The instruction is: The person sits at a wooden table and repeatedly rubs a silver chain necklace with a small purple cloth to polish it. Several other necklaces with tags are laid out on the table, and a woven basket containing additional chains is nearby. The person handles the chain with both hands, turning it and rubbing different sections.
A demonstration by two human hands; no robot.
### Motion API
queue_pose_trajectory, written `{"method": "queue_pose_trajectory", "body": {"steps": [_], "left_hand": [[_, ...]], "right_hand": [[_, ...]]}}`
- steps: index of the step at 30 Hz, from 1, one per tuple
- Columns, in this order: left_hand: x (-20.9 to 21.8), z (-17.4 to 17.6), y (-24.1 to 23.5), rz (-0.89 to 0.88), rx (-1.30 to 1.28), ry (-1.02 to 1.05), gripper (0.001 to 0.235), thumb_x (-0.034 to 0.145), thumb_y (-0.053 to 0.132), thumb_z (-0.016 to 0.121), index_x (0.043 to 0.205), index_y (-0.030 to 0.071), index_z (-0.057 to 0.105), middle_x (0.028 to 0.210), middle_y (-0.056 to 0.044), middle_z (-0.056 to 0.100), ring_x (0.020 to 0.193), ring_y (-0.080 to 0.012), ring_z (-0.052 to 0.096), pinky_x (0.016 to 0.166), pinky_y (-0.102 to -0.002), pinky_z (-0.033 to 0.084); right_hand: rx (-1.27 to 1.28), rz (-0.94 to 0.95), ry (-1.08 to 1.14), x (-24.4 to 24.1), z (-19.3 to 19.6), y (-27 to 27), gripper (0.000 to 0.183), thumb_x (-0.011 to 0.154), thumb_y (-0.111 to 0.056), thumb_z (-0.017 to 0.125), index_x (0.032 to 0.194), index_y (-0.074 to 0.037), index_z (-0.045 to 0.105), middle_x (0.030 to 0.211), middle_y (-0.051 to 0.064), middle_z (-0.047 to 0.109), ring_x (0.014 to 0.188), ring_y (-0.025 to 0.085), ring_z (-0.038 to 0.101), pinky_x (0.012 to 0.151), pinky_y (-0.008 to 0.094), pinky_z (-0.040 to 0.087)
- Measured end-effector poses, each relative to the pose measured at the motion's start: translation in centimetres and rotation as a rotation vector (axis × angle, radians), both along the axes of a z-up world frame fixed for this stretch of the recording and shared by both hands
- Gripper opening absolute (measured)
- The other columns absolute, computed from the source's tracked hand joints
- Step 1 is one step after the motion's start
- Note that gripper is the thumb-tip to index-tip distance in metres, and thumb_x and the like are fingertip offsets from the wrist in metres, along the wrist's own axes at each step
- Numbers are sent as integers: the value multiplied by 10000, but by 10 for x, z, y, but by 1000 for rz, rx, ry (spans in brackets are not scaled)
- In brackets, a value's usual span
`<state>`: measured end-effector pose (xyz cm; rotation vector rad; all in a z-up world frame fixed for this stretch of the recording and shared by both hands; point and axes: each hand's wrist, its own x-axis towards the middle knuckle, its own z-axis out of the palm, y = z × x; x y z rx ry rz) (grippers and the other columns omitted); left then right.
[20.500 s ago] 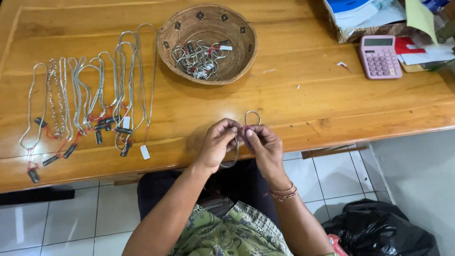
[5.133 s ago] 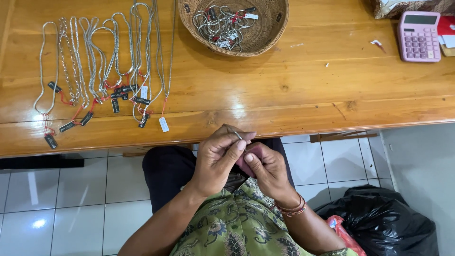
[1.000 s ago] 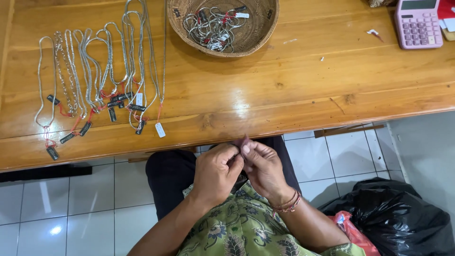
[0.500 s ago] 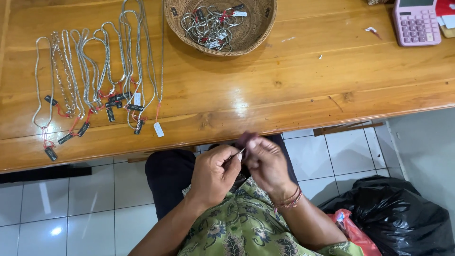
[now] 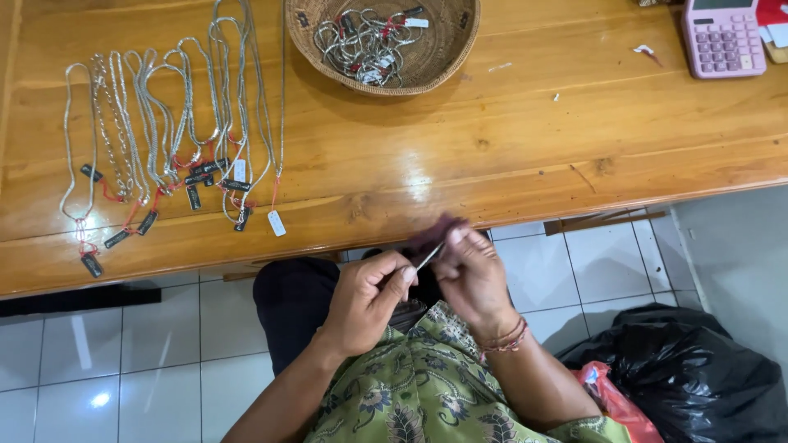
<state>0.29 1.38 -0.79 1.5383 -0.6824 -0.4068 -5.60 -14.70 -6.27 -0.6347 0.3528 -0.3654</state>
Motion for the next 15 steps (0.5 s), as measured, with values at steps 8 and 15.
{"method": "queue_pose_trajectory", "body": {"steps": [8,15], "left_hand": [[4,22,-2,-82,94,-2,204,988,172,638,997,-7,736,672,-180,726,598,-258,656,555,-370,515],[3,14,-7,-133,30,102,221,1013,110,598,873,-1,727,623,-150,734,561,-196,682,555,-301,554]], "right_hand": [[42,-7,-55,-7,-31,-11,102,991,-129,658,908,-82,696,850,25,706,599,34,411,503,135,326],[40,-33,-135,-1,-3,-18,105,998,-146,653,956,-79,722,1015,51,771,592,39,421,505,117,322]]}}
